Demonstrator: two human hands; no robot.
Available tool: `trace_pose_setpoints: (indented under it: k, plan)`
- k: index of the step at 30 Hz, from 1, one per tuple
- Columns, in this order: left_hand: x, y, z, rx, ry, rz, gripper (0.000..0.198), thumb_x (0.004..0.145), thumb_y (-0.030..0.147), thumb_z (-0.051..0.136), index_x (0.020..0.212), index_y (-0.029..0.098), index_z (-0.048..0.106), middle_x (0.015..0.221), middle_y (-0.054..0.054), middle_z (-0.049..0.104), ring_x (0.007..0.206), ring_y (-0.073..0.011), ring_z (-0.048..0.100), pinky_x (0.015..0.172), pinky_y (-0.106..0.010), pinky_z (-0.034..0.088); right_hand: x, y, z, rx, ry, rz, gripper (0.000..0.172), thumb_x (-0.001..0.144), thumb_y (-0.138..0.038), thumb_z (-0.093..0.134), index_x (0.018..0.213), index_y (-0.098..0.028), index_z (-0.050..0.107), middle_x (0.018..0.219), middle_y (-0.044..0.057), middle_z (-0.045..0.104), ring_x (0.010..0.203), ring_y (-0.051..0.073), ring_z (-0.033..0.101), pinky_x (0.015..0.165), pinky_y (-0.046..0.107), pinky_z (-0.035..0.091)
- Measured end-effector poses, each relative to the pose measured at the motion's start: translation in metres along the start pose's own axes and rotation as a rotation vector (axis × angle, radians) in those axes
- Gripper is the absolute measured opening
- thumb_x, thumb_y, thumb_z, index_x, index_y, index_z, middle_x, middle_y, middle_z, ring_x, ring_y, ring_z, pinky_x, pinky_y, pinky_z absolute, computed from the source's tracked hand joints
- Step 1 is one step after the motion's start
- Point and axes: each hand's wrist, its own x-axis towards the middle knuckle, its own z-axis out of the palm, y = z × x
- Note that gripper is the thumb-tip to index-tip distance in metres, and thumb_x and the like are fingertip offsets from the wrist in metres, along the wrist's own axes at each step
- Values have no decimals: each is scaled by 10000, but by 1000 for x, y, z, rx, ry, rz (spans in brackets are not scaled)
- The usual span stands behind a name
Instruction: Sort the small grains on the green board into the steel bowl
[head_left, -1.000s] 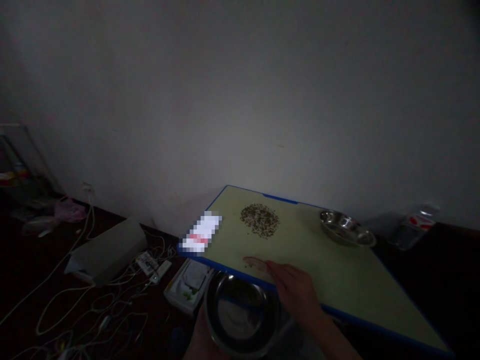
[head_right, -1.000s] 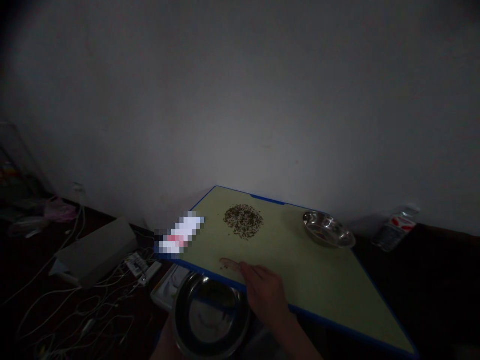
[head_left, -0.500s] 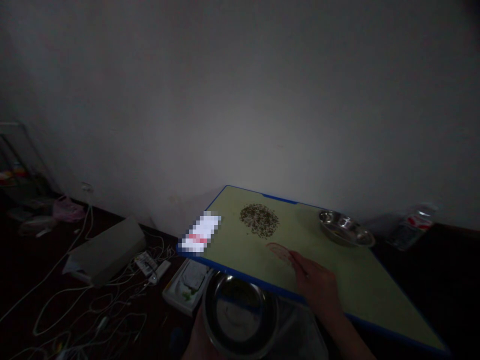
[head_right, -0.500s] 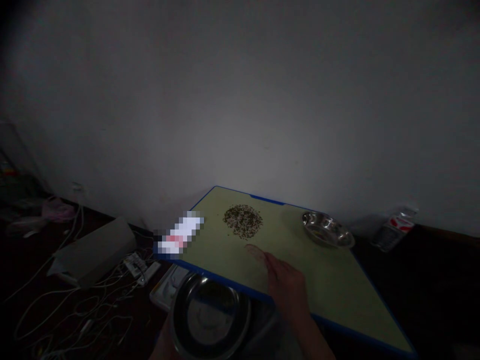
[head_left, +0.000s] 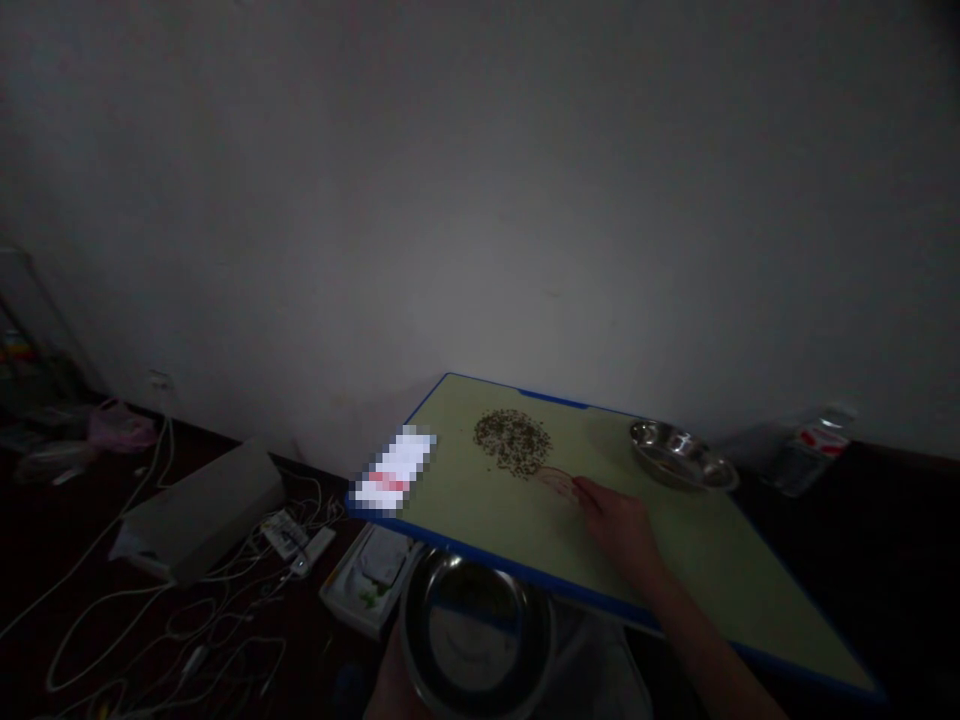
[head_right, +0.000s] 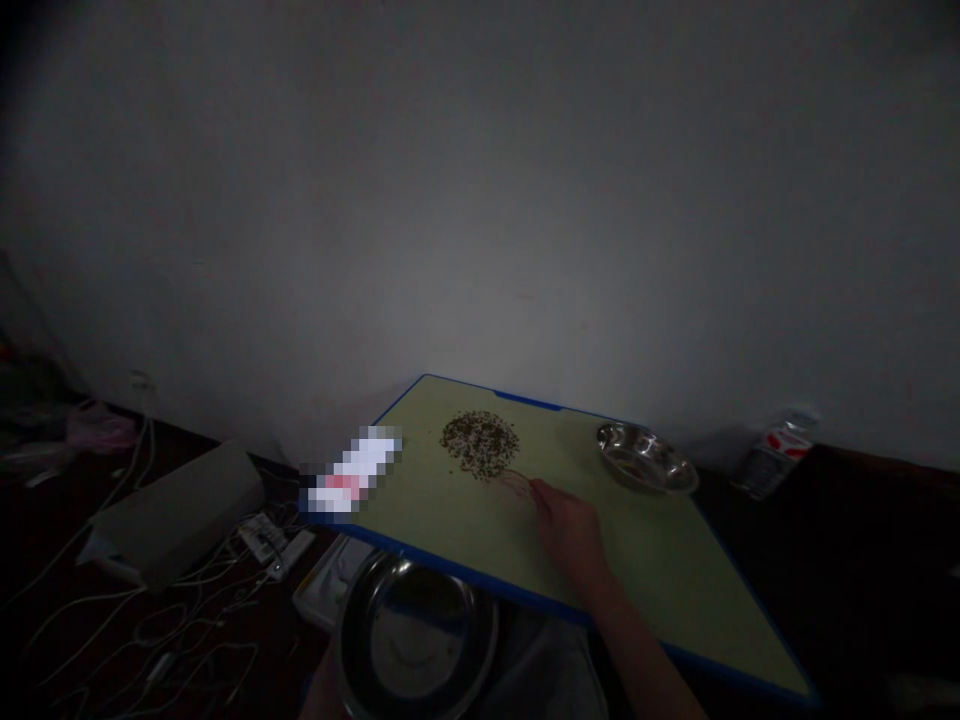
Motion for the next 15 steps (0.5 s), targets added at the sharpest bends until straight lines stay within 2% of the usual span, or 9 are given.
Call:
trace_pose_setpoints:
  k: [3, 6, 9, 13, 15]
  plan:
    - [-2, 2, 6, -141, -69, -110, 496, 775, 705, 594, 843, 249, 776, 803, -26, 836, 970, -314, 740, 1194, -438, 341, 1, 2, 1, 34, -9, -24, 331, 934, -205, 481, 1002, -208, 805, 919, 75, 812, 721, 219, 772, 681, 301, 605]
    - [-5, 4, 14, -175, -143, -103, 558, 766, 711, 593, 948, 215, 772, 857, -71, 835, 1185, -356, 669, 1175, -485, 368, -1, 4, 1, 71, -17, -41, 344, 941, -211, 468, 1003, -206, 807, 918, 77, 812, 733, 225, 772, 691, 318, 611]
    - [-7, 1, 10, -157, -71, -39, 524, 789, 702, 577, 974, 244, 753, 862, -67, 834, 1209, -355, 658, 1168, -524, 372, -4, 3, 0, 89, -24, -44, 351, 942, -215, 462, 1004, -213, 807, 918, 77, 811, 738, 231, 770, 686, 331, 613]
    - [-5, -3, -2, -60, 128, -14, 464, 757, 712, 617, 816, 270, 744, 859, -56, 840, 1036, -360, 731, 1163, -536, 388, -5, -4, -1, 62, -36, -52, 346, 945, -211, 463, 1017, -206, 802, 884, 79, 811, 700, 221, 762, 669, 319, 600]
    - [-3, -2, -4, -8, 124, -17, 491, 757, 736, 593, 830, 275, 745, 883, -65, 837, 1023, -361, 732, 1135, -544, 421, -4, -8, -2, 41, -26, -52, 341, 949, -212, 465, 1011, -202, 800, 862, 79, 811, 679, 211, 757, 657, 301, 587]
